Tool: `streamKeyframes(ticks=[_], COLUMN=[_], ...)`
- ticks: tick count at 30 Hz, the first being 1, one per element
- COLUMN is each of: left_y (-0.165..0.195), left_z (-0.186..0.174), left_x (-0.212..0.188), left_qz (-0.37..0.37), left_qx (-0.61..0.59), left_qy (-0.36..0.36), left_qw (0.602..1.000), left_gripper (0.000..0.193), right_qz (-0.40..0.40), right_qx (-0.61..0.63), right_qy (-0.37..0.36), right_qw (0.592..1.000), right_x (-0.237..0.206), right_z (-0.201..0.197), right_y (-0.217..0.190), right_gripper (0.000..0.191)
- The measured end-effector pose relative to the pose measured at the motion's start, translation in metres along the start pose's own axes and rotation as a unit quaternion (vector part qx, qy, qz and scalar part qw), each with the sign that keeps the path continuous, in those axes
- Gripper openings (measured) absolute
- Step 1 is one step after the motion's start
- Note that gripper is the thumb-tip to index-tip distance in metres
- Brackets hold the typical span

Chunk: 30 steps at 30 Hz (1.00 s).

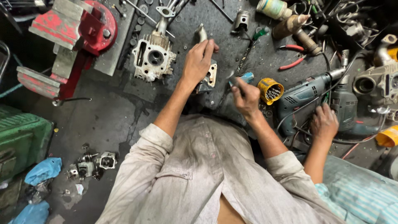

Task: The person uses a hammer to tap a metal engine component on a workbench, then picks up a small metal ring and places it into the component. The person continues to tap the component with the hammer while holding it steady.

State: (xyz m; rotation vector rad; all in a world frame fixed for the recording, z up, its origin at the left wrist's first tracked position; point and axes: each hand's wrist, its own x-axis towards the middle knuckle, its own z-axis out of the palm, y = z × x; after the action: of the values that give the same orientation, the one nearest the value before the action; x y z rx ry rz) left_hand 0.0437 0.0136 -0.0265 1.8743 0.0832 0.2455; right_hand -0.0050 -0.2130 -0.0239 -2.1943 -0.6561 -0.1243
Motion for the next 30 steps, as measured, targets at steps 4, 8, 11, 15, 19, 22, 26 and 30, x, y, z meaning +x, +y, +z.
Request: streamKeyframes(ticks=[4,8,11,15,19,22,26,30], left_y=[0.001,0.003,0.004,0.004,0.002,0.002,0.003,0.003], left_z=[0.001,0.001,0.0,0.0,0.0,0.001,0.001,0.0], left_x=[0.002,0.001,0.002,0.002,0.002,0.002,0.003,0.0], left_qz=[-0.036,-0.009,-0.013,-0.006,0.007,-0.001,0.019,0.007], left_qx=[0.016,0.034,0.034,0.031,0.021,0.007,0.016,0.018], left_qy=[-0.018,-0.015,-0.014,-0.015,-0.005,-0.009,-0.013,-0.009], left_qw=[0.999,0.999,0.999,0.999,1.0,1.0,1.0,1.0], left_gripper=[0.045,0.046,0.046,0.045,0.044,0.043,0.044,0.045], right_qz=[-0.013,0.035,-0.016,0.047,-0.004,0.004,0.034,0.038], right_qx=[-0.114,-0.002,0.0,-0.091,0.0,-0.114,-0.106,-0.01], right_qy=[-0.066,0.088,0.044,-0.023,0.089,-0.03,0.028,0.045], right_qw=[0.991,0.995,0.999,0.995,0.996,0.993,0.993,0.998], right_x=[-0.006,-0.016,-0.02,-0.025,-0.027,-0.025,-0.023,-0.022], right_z=[0.003,0.008,0.011,0.013,0.013,0.013,0.006,0.005], right_y=[-0.004,-0.007,-0.004,0.001,0.004,0.001,-0.007,-0.015], right_gripper=[0.026,0.023,0.023,0.027,0.029,0.029,0.026,0.03])
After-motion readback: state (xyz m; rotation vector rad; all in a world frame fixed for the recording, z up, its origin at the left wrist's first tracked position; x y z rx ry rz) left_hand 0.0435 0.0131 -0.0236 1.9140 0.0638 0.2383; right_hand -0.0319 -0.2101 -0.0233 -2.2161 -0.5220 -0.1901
